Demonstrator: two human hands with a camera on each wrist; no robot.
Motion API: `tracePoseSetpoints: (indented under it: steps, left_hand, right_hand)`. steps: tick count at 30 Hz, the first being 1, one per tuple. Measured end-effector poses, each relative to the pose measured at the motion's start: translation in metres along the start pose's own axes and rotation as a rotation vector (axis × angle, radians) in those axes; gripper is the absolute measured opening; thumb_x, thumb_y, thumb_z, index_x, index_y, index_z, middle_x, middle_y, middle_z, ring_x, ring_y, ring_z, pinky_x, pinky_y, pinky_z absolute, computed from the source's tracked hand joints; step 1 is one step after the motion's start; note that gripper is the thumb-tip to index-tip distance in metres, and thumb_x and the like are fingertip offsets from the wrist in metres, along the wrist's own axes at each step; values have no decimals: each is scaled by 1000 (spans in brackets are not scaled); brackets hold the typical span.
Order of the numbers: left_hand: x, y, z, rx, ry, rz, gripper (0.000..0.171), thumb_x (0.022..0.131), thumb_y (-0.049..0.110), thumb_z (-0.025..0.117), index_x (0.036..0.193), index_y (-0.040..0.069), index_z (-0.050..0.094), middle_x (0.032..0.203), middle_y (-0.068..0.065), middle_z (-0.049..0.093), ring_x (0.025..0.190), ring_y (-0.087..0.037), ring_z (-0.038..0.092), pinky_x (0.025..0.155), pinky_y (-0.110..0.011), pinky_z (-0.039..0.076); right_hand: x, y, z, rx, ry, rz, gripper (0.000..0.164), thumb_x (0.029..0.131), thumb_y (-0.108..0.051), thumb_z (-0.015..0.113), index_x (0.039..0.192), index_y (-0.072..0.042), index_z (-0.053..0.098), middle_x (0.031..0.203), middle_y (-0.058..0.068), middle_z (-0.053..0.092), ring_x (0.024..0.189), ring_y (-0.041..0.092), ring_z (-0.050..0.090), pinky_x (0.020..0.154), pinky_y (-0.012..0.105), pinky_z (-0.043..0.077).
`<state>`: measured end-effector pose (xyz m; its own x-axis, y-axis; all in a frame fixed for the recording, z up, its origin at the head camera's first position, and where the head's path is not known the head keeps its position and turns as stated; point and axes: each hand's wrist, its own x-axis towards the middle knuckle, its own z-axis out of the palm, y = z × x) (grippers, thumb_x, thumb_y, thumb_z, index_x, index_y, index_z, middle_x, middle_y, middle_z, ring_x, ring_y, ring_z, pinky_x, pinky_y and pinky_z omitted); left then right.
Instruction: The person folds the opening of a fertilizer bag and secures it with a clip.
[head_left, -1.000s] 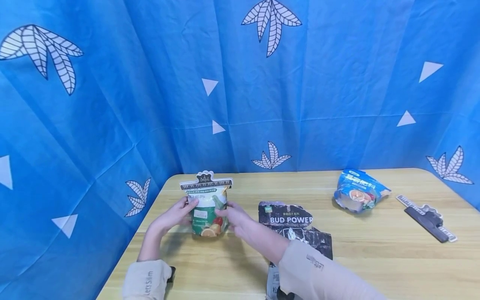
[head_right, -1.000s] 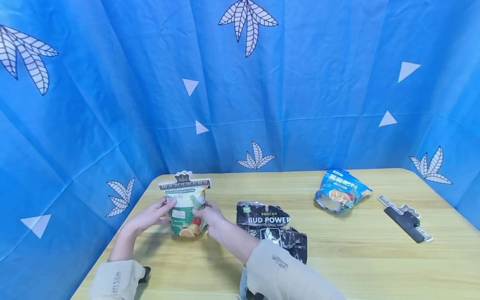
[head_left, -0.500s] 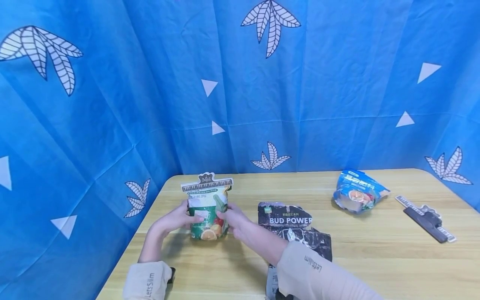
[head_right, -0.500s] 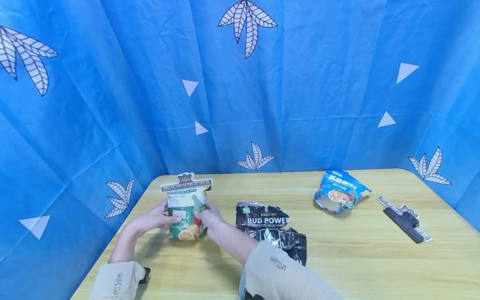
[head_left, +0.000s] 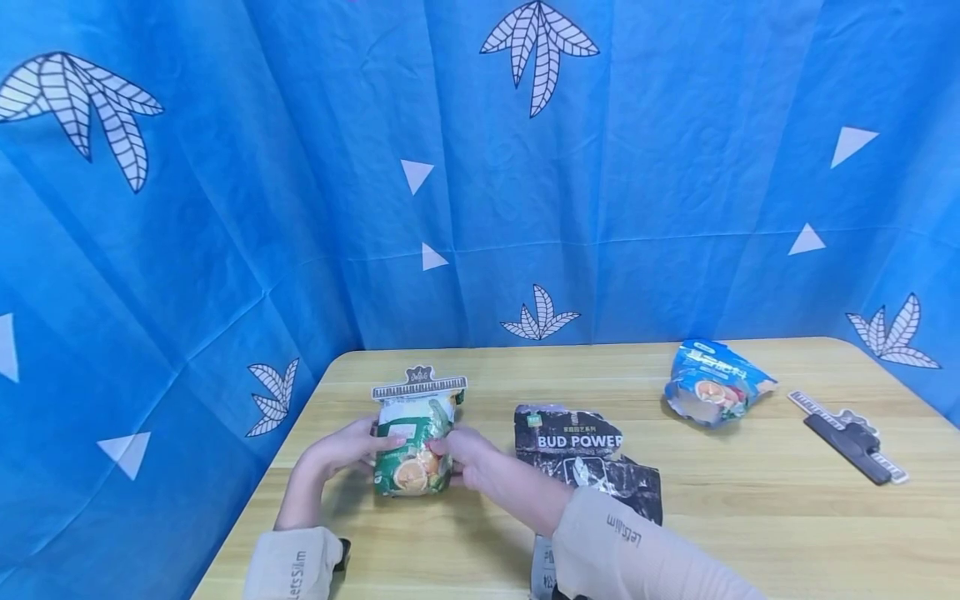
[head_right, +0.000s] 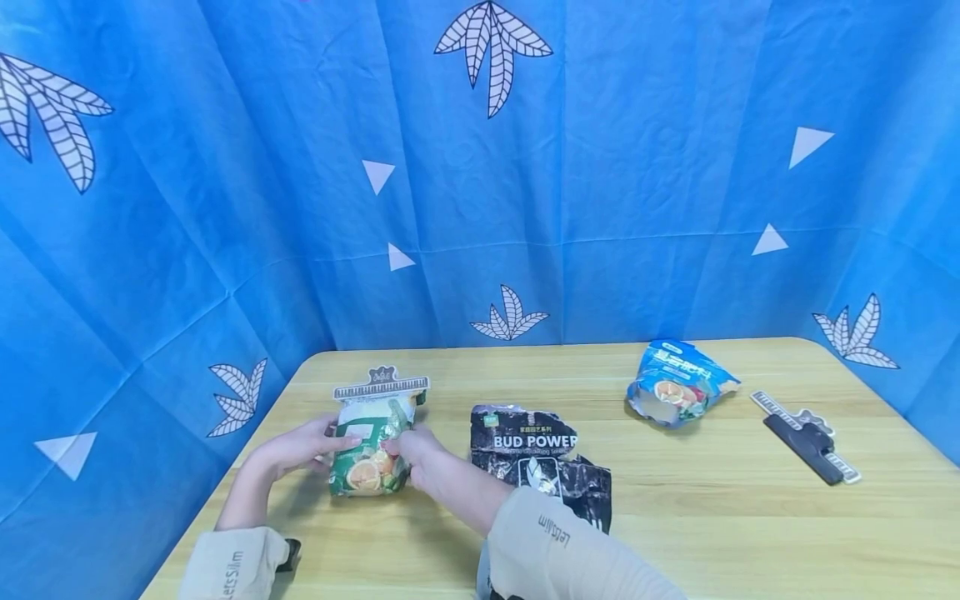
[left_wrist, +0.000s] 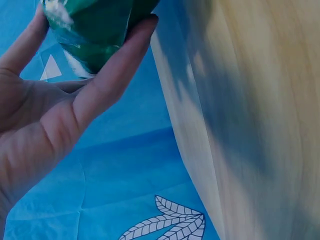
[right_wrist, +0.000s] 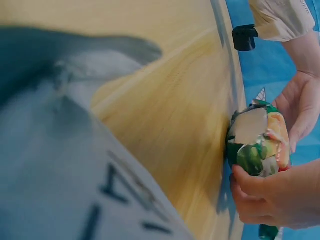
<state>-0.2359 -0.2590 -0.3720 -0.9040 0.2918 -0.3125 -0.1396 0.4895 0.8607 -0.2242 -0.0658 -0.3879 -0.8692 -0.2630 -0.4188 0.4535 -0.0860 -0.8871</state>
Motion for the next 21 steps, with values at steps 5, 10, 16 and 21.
tracePoseSetpoints:
  steps: [5, 10, 16, 21]
  left_hand:
    - [-1, -2, 3, 48, 41, -66, 59, 90, 26, 58, 125, -17, 35, 92, -12, 60, 81, -23, 59, 72, -41, 50]
    - [1, -5, 4, 70, 47, -90, 51, 91, 29, 57, 116, -15, 43, 86, -11, 59, 75, -19, 58, 70, -39, 51]
    - [4, -10, 2, 55, 4, -81, 43, 95, 29, 50, 109, -11, 48, 80, -8, 58, 71, -16, 57, 69, -38, 51]
    - [7, -12, 0, 60, -10, -90, 49, 96, 30, 48, 117, -14, 43, 87, -10, 60, 77, -19, 59, 72, -41, 51]
  right_hand:
    - [-1, 3, 0, 9, 15, 75, 19, 85, 1, 56, 103, 6, 54, 89, 18, 60, 84, 30, 60, 76, 41, 50]
    - [0, 3, 1, 18, 24, 99, 21, 83, 2, 57, 102, 7, 52, 88, 19, 59, 82, 29, 59, 77, 40, 50]
    - [2, 3, 3, 11, 23, 99, 23, 82, 3, 57, 104, 7, 52, 89, 18, 59, 84, 28, 59, 77, 39, 49]
    - [4, 2, 2, 30, 23, 102, 26, 81, 4, 58, 106, 8, 50, 90, 19, 57, 84, 29, 58, 77, 38, 49]
